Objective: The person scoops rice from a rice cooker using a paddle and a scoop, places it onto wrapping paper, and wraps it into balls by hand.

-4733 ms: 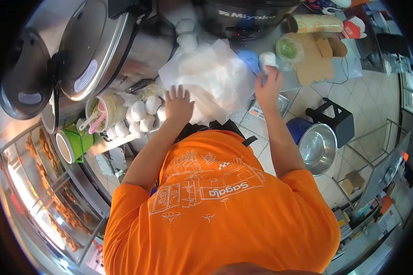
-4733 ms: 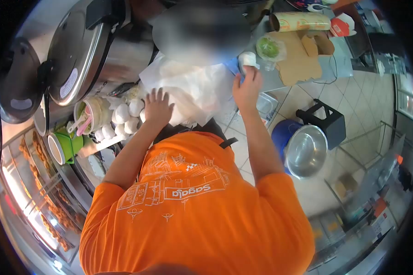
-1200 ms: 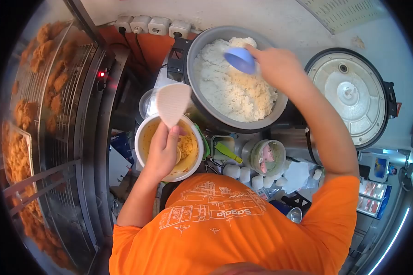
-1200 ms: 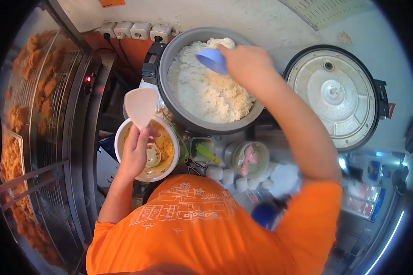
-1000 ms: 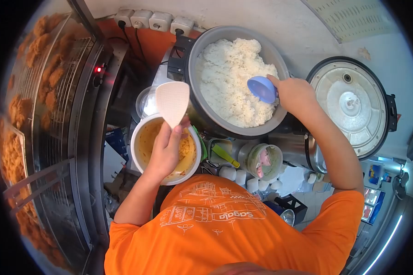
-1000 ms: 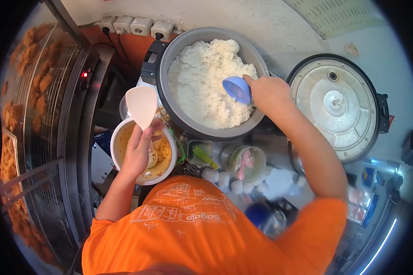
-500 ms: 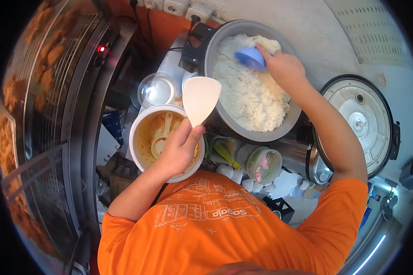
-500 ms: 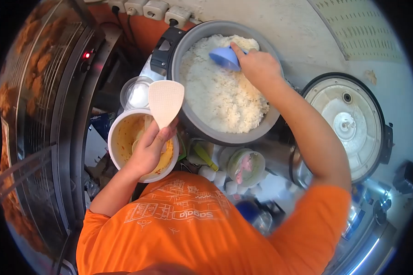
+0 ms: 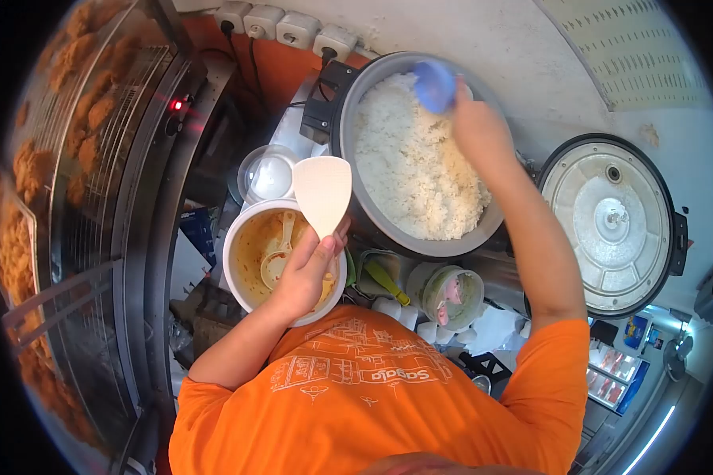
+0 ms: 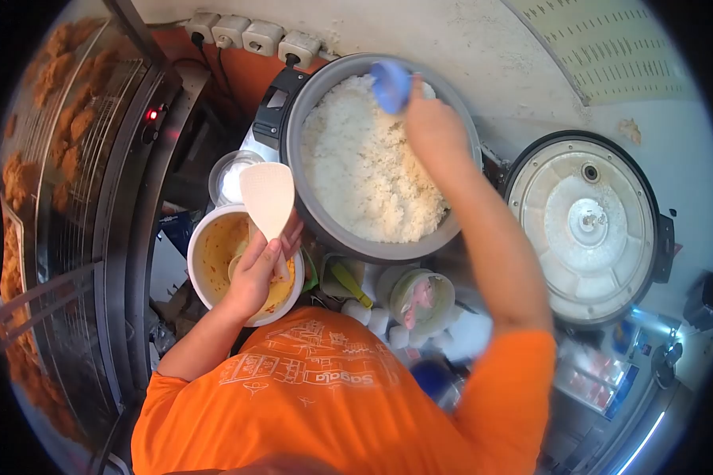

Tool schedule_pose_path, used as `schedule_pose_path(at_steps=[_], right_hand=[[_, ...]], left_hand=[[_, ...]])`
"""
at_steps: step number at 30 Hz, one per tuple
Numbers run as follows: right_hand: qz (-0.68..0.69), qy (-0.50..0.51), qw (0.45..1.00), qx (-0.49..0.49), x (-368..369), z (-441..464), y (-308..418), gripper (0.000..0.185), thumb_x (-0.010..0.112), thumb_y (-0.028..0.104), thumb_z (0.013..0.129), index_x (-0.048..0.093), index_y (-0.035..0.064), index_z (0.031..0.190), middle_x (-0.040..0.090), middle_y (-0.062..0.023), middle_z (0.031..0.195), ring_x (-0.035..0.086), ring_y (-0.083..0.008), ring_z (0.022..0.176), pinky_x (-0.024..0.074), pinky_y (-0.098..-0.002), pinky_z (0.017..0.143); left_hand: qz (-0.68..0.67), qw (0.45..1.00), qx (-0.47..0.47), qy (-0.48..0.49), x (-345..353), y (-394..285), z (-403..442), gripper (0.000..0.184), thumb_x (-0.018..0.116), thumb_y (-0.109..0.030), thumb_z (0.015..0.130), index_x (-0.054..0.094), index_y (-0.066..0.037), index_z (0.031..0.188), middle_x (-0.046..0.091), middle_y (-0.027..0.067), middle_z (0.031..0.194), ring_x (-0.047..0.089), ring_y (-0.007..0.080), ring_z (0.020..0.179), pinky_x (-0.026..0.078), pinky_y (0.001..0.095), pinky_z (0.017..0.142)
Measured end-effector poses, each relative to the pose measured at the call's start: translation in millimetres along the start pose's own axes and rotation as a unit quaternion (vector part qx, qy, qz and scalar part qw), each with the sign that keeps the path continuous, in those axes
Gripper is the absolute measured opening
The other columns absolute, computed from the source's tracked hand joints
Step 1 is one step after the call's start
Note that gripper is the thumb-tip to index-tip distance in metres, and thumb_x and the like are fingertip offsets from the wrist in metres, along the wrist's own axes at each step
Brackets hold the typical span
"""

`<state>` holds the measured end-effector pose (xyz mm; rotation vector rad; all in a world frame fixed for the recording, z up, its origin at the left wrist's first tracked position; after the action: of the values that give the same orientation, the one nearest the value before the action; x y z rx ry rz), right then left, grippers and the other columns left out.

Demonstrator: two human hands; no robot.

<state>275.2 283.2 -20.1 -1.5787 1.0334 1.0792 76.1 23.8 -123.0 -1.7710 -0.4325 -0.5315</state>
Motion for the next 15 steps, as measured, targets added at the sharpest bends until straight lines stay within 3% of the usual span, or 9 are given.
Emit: schedule_pose_path(at_steps=[2, 3, 5, 9, 11, 15], right_hand=[[-0.033, 0.027, 0.998, -0.041, 17, 5, 39, 0.066, 0.049, 0.007, 0.098, 0.031, 0.002, 0.161, 0.074, -0.0214, 0.097, 0.074, -0.035, 0.094, 0.0608, -0.0446, 0.079], [-0.029, 0.03, 0.998, -0.041, 25, 6, 48, 0.066, 0.049, 0.007, 0.098, 0.031, 0.002, 0.161, 0.074, -0.0214, 0.097, 0.074, -0.035, 0.094, 0.0608, -0.0446, 0.079], [0.029, 0.065, 0.994, -0.086, 42, 2, 63, 0.063, 0.051, 0.008, 0.097, 0.036, 0.0037, 0.158, 0.073, -0.0218, 0.097, 0.073, -0.0373, 0.092, 0.0591, -0.0484, 0.08], [0.041, 0.078, 0.981, -0.173, 47, 1, 66, 0.057, 0.054, 0.011, 0.096, 0.045, 0.0068, 0.152, 0.073, -0.0202, 0.096, 0.073, -0.0372, 0.092, 0.0585, -0.0489, 0.078], [0.066, 0.141, 0.956, -0.249, 54, -11, 75, 0.049, 0.056, 0.014, 0.096, 0.053, 0.0107, 0.145, 0.073, -0.0187, 0.094, 0.072, -0.0378, 0.091, 0.0577, -0.0497, 0.076], [0.044, 0.153, 0.947, -0.278, 32, -53, 74, 0.037, 0.056, 0.008, 0.095, 0.061, 0.0071, 0.131, 0.075, -0.0176, 0.1, 0.073, -0.0382, 0.094, 0.0594, -0.0487, 0.076]], left_hand=[[-0.026, 0.999, -0.031, -0.028, 3, 1, 2, 0.026, 0.041, -0.022, 0.113, 0.051, -0.001, 0.126, 0.051, 0.0129, 0.136, 0.05, 0.0228, 0.12, 0.036, 0.0399, 0.114], [-0.023, 0.999, -0.035, -0.029, 1, 3, 3, 0.026, 0.041, -0.022, 0.113, 0.051, -0.001, 0.126, 0.051, 0.0129, 0.136, 0.05, 0.0228, 0.12, 0.036, 0.0399, 0.114], [-0.038, 0.999, -0.012, 0.019, -1, 3, 5, 0.019, 0.042, -0.021, 0.112, 0.05, -0.004, 0.11, 0.051, 0.0101, 0.123, 0.048, 0.0209, 0.113, 0.036, 0.0395, 0.111], [-0.024, 0.999, -0.011, 0.025, 3, 8, 4, 0.02, 0.042, -0.021, 0.112, 0.051, -0.004, 0.108, 0.048, 0.0082, 0.114, 0.045, 0.0194, 0.109, 0.037, 0.0383, 0.108], [-0.022, 0.999, 0.018, 0.031, 1, 10, 4, 0.021, 0.042, -0.023, 0.112, 0.051, -0.004, 0.106, 0.049, 0.0089, 0.115, 0.045, 0.0185, 0.107, 0.038, 0.0374, 0.105], [-0.035, 0.999, 0.017, 0.036, 3, 13, 3, 0.023, 0.041, -0.024, 0.112, 0.051, -0.004, 0.107, 0.049, 0.0083, 0.113, 0.044, 0.0173, 0.102, 0.039, 0.0357, 0.098]])
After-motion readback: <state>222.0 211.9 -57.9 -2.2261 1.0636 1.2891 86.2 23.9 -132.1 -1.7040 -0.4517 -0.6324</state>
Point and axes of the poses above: each hand's wrist, its own z-axis towards the middle knuckle, its own x-axis out of the palm, y = z × x, the point moved 5 cm from there along z, towards the middle knuckle
